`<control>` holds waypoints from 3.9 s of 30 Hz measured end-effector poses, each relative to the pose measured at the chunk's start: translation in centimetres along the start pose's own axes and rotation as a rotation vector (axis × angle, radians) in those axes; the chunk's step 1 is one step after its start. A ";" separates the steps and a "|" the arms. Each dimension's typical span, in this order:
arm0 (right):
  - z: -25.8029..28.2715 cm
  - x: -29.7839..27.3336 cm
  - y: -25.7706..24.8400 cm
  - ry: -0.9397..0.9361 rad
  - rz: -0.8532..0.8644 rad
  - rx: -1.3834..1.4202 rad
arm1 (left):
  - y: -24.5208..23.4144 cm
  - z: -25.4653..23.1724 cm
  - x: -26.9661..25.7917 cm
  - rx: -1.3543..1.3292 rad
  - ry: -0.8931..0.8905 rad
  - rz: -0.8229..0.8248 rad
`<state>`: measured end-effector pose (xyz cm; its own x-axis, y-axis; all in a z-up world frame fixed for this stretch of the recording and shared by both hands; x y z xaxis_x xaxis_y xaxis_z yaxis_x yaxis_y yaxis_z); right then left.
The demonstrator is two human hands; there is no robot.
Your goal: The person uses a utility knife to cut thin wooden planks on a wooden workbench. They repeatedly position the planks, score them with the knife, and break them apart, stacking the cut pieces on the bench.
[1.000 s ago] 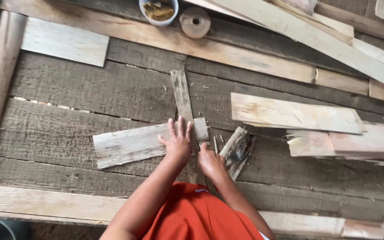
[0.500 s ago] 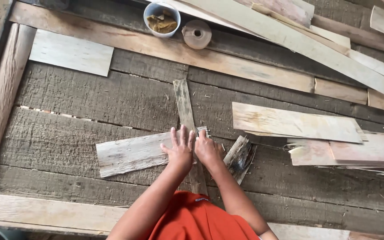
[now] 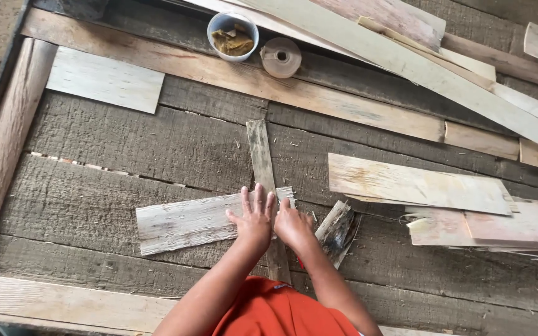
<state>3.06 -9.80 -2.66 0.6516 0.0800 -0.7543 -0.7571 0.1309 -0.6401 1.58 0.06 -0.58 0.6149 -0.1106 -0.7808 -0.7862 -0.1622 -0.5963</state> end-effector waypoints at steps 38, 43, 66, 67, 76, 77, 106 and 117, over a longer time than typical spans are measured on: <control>-0.1 1.8 0.2 0.006 -0.142 0.006 | 0.4 -0.2 0.7 0.040 0.005 0.000; -0.8 2.0 1.3 -0.019 -0.070 0.000 | 1.3 0.1 1.9 0.024 0.007 0.023; -4.6 -3.0 9.5 0.066 -0.137 0.141 | 3.1 0.3 2.8 0.037 0.055 -0.113; -4.6 -3.1 9.7 0.068 -0.139 0.143 | 3.3 0.3 2.8 0.040 0.058 -0.114; -4.0 -3.1 8.6 0.044 -0.159 0.188 | 2.9 0.2 2.2 0.041 0.051 -0.122; -3.8 -4.1 7.8 0.047 -0.133 0.233 | 2.7 0.1 2.1 0.037 0.054 -0.119; -6.0 -0.9 12.6 0.000 -0.200 0.057 | 2.2 0.2 1.9 0.054 0.043 -0.120; -4.9 -4.1 8.7 0.036 -0.138 0.223 | 2.1 0.0 1.1 0.034 0.037 -0.114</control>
<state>-6.44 -13.88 -5.88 0.7429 0.0111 -0.6694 -0.6291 0.3534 -0.6923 0.65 -0.44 -2.68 0.7017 -0.1292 -0.7007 -0.7124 -0.1427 -0.6871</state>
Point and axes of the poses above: each hand's wrist, its own x-axis towards the middle knuckle, its own y-axis out of the palm, z = x × y, the point moved 2 cm from there along x, towards the middle knuckle
